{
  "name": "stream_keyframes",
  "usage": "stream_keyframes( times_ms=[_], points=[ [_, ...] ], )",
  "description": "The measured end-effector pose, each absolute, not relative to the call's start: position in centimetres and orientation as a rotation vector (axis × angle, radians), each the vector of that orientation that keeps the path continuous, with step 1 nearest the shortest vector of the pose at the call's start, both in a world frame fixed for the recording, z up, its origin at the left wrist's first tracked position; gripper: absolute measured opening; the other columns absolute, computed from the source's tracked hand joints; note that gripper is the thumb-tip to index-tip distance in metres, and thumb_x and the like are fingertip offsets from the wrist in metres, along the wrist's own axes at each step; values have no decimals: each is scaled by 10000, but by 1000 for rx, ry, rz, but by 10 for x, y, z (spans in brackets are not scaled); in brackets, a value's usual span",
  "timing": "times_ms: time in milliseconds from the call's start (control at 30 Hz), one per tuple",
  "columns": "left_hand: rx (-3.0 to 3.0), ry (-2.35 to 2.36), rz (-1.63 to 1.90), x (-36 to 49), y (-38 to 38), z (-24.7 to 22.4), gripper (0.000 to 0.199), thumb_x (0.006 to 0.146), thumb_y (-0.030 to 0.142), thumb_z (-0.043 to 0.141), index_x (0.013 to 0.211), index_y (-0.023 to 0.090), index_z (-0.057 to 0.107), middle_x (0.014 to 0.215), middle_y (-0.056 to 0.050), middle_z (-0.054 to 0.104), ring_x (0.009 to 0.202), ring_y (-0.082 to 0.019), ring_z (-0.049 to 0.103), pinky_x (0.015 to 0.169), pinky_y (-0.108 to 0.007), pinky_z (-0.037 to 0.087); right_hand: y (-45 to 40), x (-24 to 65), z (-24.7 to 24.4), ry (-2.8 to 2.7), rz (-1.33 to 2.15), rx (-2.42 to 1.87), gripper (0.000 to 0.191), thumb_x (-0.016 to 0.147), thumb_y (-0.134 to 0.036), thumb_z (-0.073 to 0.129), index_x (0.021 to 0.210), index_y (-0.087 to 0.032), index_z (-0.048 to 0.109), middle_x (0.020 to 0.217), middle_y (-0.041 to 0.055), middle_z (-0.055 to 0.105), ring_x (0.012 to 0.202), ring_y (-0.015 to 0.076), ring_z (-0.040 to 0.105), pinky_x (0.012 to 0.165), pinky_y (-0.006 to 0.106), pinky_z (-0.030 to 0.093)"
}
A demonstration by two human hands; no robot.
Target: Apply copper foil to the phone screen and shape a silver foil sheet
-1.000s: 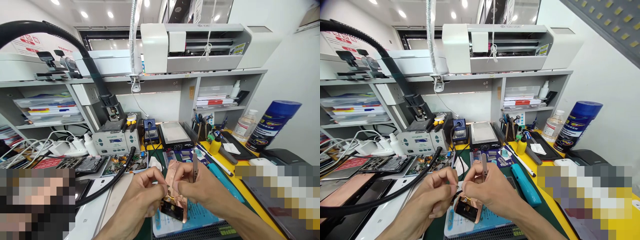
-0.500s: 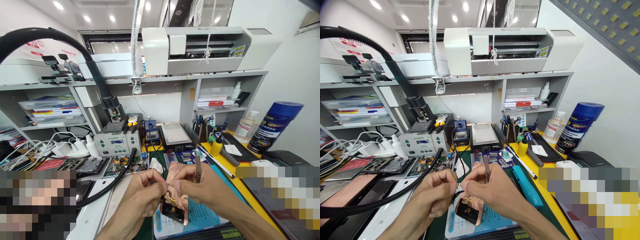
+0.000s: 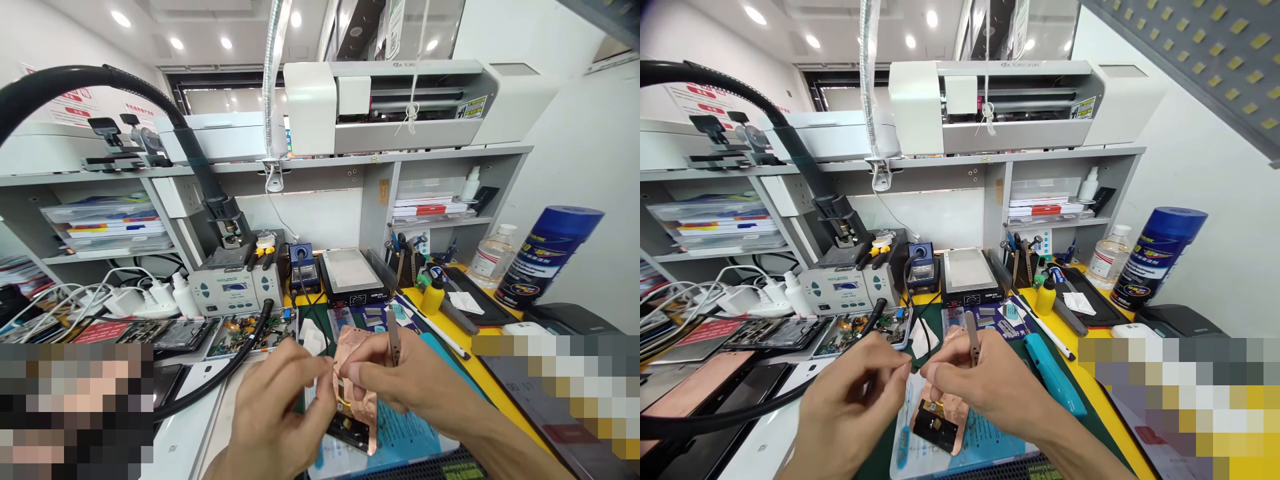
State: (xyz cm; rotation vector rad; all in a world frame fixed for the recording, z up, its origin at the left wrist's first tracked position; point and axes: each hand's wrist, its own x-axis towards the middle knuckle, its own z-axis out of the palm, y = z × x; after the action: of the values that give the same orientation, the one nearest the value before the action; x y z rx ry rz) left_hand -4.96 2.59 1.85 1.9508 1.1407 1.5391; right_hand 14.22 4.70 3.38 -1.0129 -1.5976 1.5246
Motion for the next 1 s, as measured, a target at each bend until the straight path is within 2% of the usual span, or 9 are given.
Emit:
stream_keyframes(
  times_ms=[100, 233, 367, 567, 833, 933, 1000],
  points=[
    [2735, 1056, 1634, -56, 24, 15, 221, 780, 21, 666, 920, 191, 682, 681, -17, 662, 545, -123, 567, 540, -246, 435, 48, 143, 35, -1526, 1677, -975, 150, 827, -193, 693, 687, -150, 725, 547, -42, 573, 412, 32, 335, 395, 180, 241],
    [3103, 936, 1532, -63, 25, 15, 217, 773, 25, 689, 933, 167, 656, 618, -24, 666, 471, -119, 523, 475, -251, 409, 49, 145, 35, -1423, 1801, -919, 161, 769, -264, 766, 692, -130, 724, 520, -30, 571, 392, 30, 330, 370, 187, 188],
    [3182, 923, 1502, -67, 25, 16, 292, 757, -1, 704, 1006, 144, 653, 618, -29, 675, 452, -116, 489, 446, -258, 370, 47, 146, 38, -1384, 1835, -909, 129, 748, -249, 762, 702, -129, 748, 520, -36, 559, 379, 24, 296, 365, 201, 151],
    [3216, 925, 1507, -66, 22, 19, 179, 823, 34, 669, 949, 158, 699, 598, -15, 667, 435, -107, 481, 428, -257, 344, 47, 147, 37, -1400, 1818, -936, 69, 712, -209, 748, 704, -142, 762, 551, -19, 632, 373, 23, 295, 362, 200, 160],
    [3216, 882, 1445, -68, 24, 17, 206, 831, 25, 648, 990, 140, 709, 617, -23, 670, 447, -114, 494, 436, -259, 369, 46, 145, 38, -1372, 1811, -934, 64, 695, -134, 676, 656, -151, 724, 564, -12, 677, 370, 25, 312, 363, 194, 176],
    [3155, 918, 1512, -67, 25, 12, 238, 827, 37, 662, 1039, 139, 698, 693, -31, 683, 546, -133, 591, 556, -270, 473, 46, 146, 39, -1348, 1803, -912, 91, 703, -113, 656, 627, -153, 684, 534, -23, 654, 359, 25, 316, 360, 197, 172],
    [2934, 1020, 1606, -64, 24, 10, 264, 819, 29, 663, 1049, 159, 683, 780, -43, 683, 644, -149, 635, 624, -269, 494, 45, 147, 38, -1361, 1755, -929, 102, 703, -94, 648, 626, -151, 682, 548, -30, 647, 362, 19, 308, 365, 194, 182]
  ],
)
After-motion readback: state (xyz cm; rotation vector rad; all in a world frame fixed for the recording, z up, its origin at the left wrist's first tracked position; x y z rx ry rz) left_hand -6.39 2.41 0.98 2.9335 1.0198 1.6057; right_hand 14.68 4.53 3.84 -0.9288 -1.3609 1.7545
